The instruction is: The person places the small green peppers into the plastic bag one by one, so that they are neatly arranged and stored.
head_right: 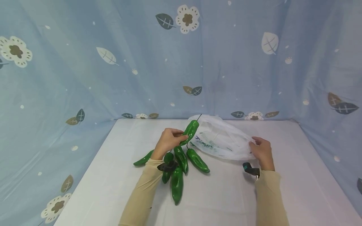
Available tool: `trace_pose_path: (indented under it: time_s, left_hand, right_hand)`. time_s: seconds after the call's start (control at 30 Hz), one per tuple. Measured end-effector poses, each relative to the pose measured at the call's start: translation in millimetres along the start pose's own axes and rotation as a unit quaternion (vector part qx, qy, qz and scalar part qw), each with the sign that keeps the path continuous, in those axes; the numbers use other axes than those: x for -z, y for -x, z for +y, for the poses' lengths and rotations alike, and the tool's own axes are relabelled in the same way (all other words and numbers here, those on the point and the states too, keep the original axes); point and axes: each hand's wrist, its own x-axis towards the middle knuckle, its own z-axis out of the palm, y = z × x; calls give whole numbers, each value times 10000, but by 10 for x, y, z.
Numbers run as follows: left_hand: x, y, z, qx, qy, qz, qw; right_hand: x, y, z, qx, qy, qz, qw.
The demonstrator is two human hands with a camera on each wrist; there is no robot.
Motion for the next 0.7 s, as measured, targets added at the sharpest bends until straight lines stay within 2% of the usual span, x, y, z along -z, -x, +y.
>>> trace_pose_path:
  time_s: [0.2,0.7]
  left_hand:
    - [-106,-38,37,-55,189,-146,9997]
    - [-408,-155,207,-188,145,-195,9995]
  right_hand:
    - [-12,2,26,41,-47,-20,10000]
    - [-5,-4,19,105,-19,21,9999]
